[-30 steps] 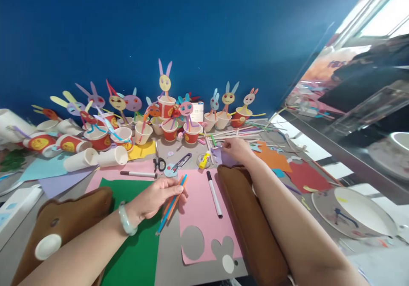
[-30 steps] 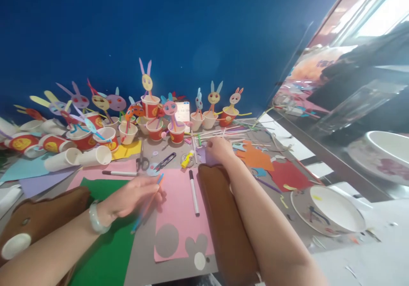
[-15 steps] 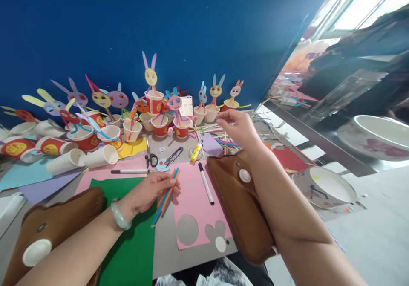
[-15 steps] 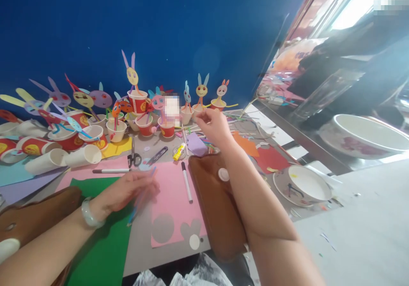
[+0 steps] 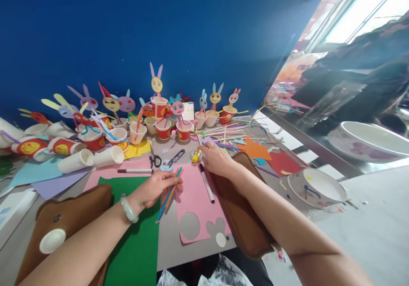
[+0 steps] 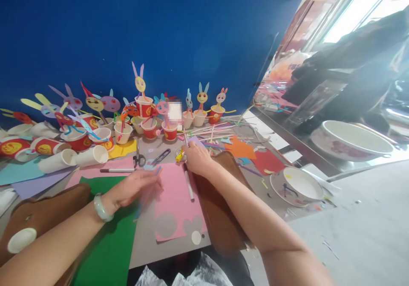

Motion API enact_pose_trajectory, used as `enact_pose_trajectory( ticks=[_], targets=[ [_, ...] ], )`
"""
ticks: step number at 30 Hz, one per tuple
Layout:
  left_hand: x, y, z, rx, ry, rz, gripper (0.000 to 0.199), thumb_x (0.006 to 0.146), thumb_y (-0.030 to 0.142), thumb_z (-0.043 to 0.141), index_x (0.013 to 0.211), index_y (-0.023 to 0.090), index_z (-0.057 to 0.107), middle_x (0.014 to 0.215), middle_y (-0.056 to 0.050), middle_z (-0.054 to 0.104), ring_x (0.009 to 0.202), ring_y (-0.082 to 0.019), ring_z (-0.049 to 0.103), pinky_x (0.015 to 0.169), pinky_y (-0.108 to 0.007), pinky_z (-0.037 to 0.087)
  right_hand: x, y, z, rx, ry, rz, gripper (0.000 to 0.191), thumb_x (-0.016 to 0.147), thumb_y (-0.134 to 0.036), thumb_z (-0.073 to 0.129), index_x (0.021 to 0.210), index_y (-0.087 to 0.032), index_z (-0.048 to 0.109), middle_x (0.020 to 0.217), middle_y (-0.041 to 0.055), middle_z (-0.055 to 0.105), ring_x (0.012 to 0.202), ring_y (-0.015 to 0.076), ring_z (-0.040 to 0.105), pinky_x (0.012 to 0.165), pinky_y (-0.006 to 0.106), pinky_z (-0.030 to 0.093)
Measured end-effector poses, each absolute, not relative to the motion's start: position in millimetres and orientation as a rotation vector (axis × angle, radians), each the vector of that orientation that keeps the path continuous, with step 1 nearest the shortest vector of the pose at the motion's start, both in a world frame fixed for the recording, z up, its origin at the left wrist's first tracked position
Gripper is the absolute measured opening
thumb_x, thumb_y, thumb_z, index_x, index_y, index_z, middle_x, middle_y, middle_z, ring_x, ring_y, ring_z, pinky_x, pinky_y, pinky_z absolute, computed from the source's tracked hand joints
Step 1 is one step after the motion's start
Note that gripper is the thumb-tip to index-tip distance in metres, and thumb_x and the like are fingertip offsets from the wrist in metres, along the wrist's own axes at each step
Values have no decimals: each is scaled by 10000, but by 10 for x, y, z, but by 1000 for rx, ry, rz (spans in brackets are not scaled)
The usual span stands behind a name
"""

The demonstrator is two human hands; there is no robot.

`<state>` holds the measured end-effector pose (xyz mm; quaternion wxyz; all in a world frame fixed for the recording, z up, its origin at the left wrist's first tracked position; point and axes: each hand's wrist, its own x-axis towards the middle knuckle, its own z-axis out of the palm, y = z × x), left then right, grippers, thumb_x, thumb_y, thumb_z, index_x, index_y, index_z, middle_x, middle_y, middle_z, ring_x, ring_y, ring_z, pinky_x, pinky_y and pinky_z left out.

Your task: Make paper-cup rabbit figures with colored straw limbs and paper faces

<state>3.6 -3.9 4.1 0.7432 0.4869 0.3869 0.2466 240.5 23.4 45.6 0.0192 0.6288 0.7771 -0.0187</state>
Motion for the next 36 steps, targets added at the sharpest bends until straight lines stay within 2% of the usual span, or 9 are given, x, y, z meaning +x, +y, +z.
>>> enact_pose_trajectory(
  ticks=[2, 5, 8, 10, 12, 19, 29, 33, 36],
  targets=[
    [42, -45, 51, 1041, 848, 542, 377, 734, 443, 763, 789, 79, 682, 744, -122, 720, 664, -202, 680, 706, -322, 521, 2424, 307, 336, 2062, 2443, -50, 532, 813, -115, 539, 1340, -193, 522, 1254, 130, 601, 1079, 269, 628, 743, 302, 450],
    [54, -55, 67, 1007, 828, 529, 378, 748, 446, 753, 801, 79, 681, 740, -117, 718, 661, -206, 689, 698, -322, 530, 2546, 418, 245, 2263, 2425, -23, 437, 863, -135, 492, 1294, -172, 544, 1223, 128, 641, 1100, 257, 616, 808, 302, 443],
    [63, -59, 70, 984, 822, 521, 363, 752, 437, 752, 803, 86, 678, 729, -100, 710, 639, -207, 693, 662, -312, 534, 2705, 497, 198, 2341, 2299, -44, 335, 897, -267, 521, 1201, -153, 607, 1193, 145, 671, 1084, 278, 623, 825, 322, 441],
    [63, -59, 71, 974, 823, 523, 355, 753, 432, 752, 810, 89, 680, 730, -95, 709, 635, -205, 694, 652, -306, 535, 2795, 535, 172, 2341, 2213, -94, 362, 896, -377, 546, 1161, -148, 638, 1170, 158, 681, 1046, 290, 640, 798, 333, 448],
    [60, -58, 78, 974, 830, 521, 351, 761, 431, 746, 816, 90, 683, 745, -100, 713, 650, -207, 699, 647, -299, 534, 2862, 575, 149, 2302, 2174, -152, 368, 885, -412, 565, 1112, -142, 669, 1119, 161, 697, 1015, 286, 656, 781, 327, 452],
    [53, -54, 101, 1012, 854, 496, 333, 792, 417, 723, 823, 87, 691, 791, -126, 726, 717, -214, 701, 686, -307, 544, 2920, 706, 84, 2220, 2180, -184, 297, 772, -304, 693, 983, -95, 712, 1046, 181, 707, 966, 262, 670, 756, 288, 464],
    [41, -62, 50, 1011, 872, 507, 306, 798, 386, 728, 832, 83, 704, 800, -126, 733, 730, -206, 700, 731, -314, 551, 2777, 631, 95, 2276, 2159, -89, 228, 828, -185, 553, 995, -145, 702, 1042, 158, 716, 925, 249, 678, 703, 297, 439],
    [49, -57, 50, 999, 865, 539, 322, 786, 403, 733, 834, 86, 700, 758, -109, 724, 685, -215, 706, 702, -324, 546, 2743, 568, 129, 2277, 2249, -22, 215, 867, -202, 504, 987, -197, 682, 1030, 118, 719, 908, 243, 665, 665, 293, 401],
    [43, -43, 13, 992, 850, 553, 338, 783, 419, 735, 821, 85, 702, 784, -120, 731, 701, -217, 709, 707, -327, 548, 2709, 513, 99, 2229, 2506, 55, 176, 881, -240, 499, 935, -205, 663, 986, 85, 717, 820, 215, 648, 619, 282, 362]
  ],
)
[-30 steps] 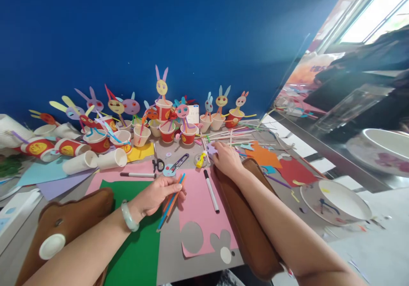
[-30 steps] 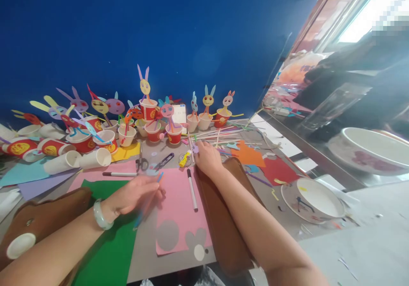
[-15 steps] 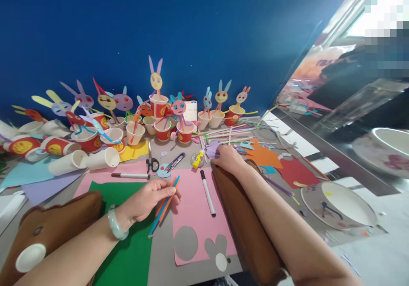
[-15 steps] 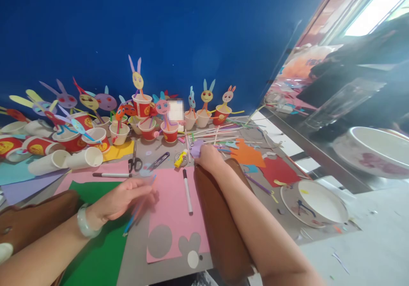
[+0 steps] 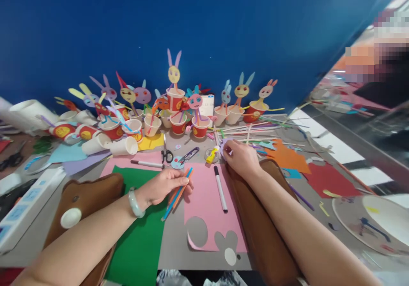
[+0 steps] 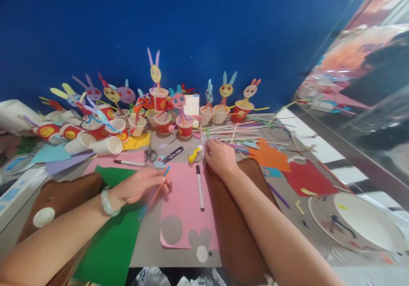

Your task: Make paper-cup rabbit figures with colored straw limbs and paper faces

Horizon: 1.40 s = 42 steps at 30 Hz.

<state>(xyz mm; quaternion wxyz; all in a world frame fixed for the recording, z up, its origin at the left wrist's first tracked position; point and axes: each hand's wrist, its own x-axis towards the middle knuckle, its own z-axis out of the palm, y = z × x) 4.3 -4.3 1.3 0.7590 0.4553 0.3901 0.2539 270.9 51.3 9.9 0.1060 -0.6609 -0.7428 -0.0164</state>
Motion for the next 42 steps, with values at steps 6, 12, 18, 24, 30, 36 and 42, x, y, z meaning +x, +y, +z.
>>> enact_pose_trajectory(
  ticks=[6, 12, 18, 24, 30, 36, 42],
  targets=[
    [24, -31, -24, 942, 845, 584, 358, 760, 436, 759, 793, 83, 705, 782, -121, 731, 682, -203, 699, 706, -332, 550, 2628, 422, 23, -1567, -2206, -29, 185, 882, -249, 488, 869, -183, 660, 879, 80, 704, 693, 179, 616, 594, 267, 363],
    [61, -59, 6, 894, 897, 641, 368, 736, 428, 792, 828, 86, 691, 756, -112, 734, 645, -196, 696, 658, -315, 542, 2376, 207, 78, -1258, -1986, 490, 240, 914, -355, 540, 1000, -183, 683, 739, 26, 669, 588, 131, 580, 606, 248, 446],
    [131, -172, 37, 860, 932, 602, 377, 720, 445, 801, 850, 111, 683, 740, -79, 723, 648, -193, 702, 665, -328, 573, 2108, 37, 29, -1087, -1842, 1171, 413, 889, -469, 612, 1135, -138, 642, 687, -7, 610, 531, 98, 536, 497, 205, 405],
    [171, -243, -28, 949, 983, 506, 425, 693, 473, 808, 896, 122, 681, 739, -84, 731, 578, -198, 691, 460, -248, 511, 2107, 25, -30, -954, -1943, 1177, 283, 874, -429, 643, 843, -148, 648, 690, -11, 600, 606, 89, 487, 553, 199, 390],
    [219, -268, -44, 949, 980, 495, 436, 711, 493, 787, 900, 118, 670, 685, -72, 708, 500, -173, 657, 416, -236, 498, 2124, 49, -22, -924, -1977, 1184, 274, 848, -402, 673, 759, -150, 615, 643, -33, 561, 594, 83, 463, 538, 192, 363],
    [233, -304, -71, 879, 879, 450, 435, 773, 497, 732, 939, 107, 635, 755, -122, 725, 597, -237, 708, 464, -291, 548, 2123, 35, -61, -881, -1880, 1305, 353, 846, -476, 656, 751, -141, 597, 650, -17, 567, 586, 88, 483, 537, 206, 390],
    [257, -331, -186, 851, 821, 463, 429, 844, 519, 649, 964, 108, 623, 684, -91, 708, 531, -175, 680, 455, -227, 517, 2106, 20, -40, -932, -1790, 1363, 374, 817, -508, 690, 771, -144, 622, 675, 1, 592, 585, 90, 501, 540, 218, 398]
  ],
)
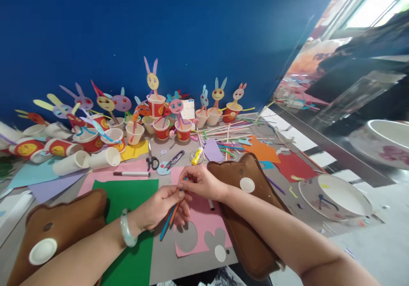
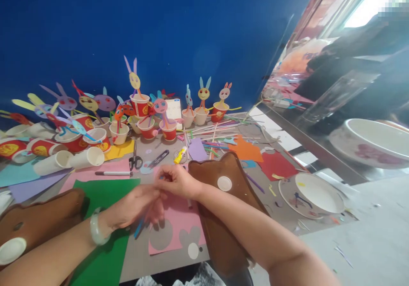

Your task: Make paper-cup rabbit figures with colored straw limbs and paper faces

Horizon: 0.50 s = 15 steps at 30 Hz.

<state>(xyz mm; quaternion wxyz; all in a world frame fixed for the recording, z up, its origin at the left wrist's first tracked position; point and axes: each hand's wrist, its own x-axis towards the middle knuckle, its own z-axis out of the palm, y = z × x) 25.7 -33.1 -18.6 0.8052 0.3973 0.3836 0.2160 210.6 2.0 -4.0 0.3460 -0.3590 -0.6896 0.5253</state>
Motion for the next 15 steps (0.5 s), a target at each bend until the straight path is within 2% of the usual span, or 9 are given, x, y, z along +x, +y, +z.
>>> enact_pose_trajectory(
  ticks=[6, 15],
  targets=[
    [293, -303, -117, 855, 800, 464, 437, 799, 538, 686, 899, 131, 560, 682, -72, 702, 491, -160, 661, 415, -218, 497, 2107, 60, -2, -978, -1698, 1558, 450, 744, -574, 750, 793, -150, 608, 612, -25, 568, 509, 74, 463, 470, 209, 338],
    [270, -291, -57, 895, 650, 421, 350, 853, 479, 623, 918, 145, 539, 743, -61, 694, 474, -133, 623, 412, -220, 447, 2146, 54, 11, -901, -1737, 1634, 391, 791, -521, 741, 768, -158, 598, 571, -33, 577, 493, 78, 500, 459, 201, 338]
  ],
)
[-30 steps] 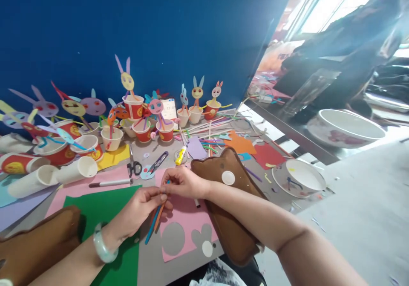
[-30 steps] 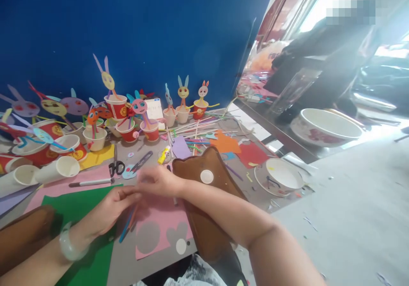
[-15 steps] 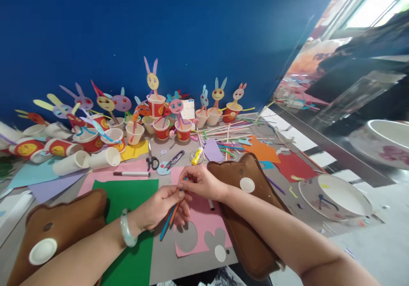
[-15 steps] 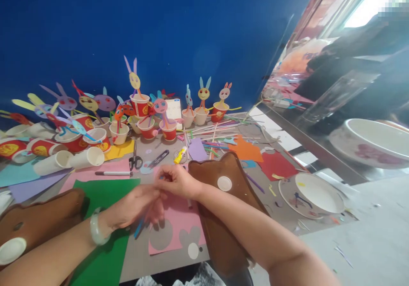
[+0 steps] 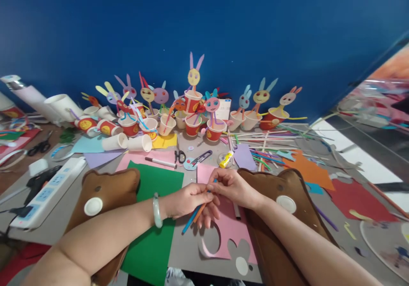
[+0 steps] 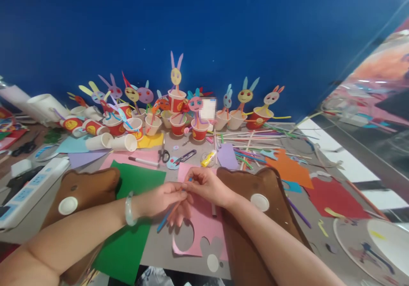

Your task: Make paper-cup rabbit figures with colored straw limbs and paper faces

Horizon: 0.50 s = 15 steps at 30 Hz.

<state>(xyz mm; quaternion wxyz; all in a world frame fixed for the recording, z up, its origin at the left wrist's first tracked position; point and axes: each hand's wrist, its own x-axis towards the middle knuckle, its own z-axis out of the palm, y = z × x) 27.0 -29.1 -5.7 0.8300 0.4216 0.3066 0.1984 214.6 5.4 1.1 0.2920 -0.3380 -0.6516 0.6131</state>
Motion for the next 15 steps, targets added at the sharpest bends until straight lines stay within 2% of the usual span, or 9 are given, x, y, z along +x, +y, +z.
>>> enact_pose_trajectory(
  ticks=[3, 8, 11, 15],
  targets=[
    [261, -277, -71, 883, 602, 413, 356, 829, 466, 652, 947, 150, 538, 718, -51, 673, 532, -150, 641, 451, -229, 453, 2146, 59, -5, -917, -1710, 1701, 365, 803, -492, 742, 797, -168, 573, 542, -30, 603, 471, 92, 540, 438, 195, 330],
    [270, -288, -121, 904, 685, 517, 311, 838, 437, 642, 861, 147, 531, 596, 8, 570, 579, -144, 629, 585, -265, 492, 2102, 59, -18, -986, -1769, 1641, 338, 828, -485, 711, 781, -178, 577, 536, -15, 627, 465, 111, 568, 440, 213, 375],
    [289, -296, -161, 863, 735, 504, 289, 836, 422, 632, 853, 162, 508, 558, 58, 502, 487, -115, 570, 627, -301, 506, 2069, 45, -34, -1036, -1827, 1486, 320, 836, -487, 690, 826, -176, 616, 561, -14, 627, 478, 119, 576, 441, 224, 396],
    [306, -276, -172, 804, 761, 517, 239, 810, 362, 641, 841, 178, 491, 546, 98, 418, 435, -50, 403, 687, -314, 519, 2111, 58, -39, -1131, -1801, 1037, 312, 867, -429, 644, 1051, -177, 638, 637, -21, 630, 506, 116, 573, 483, 236, 442]
  ],
)
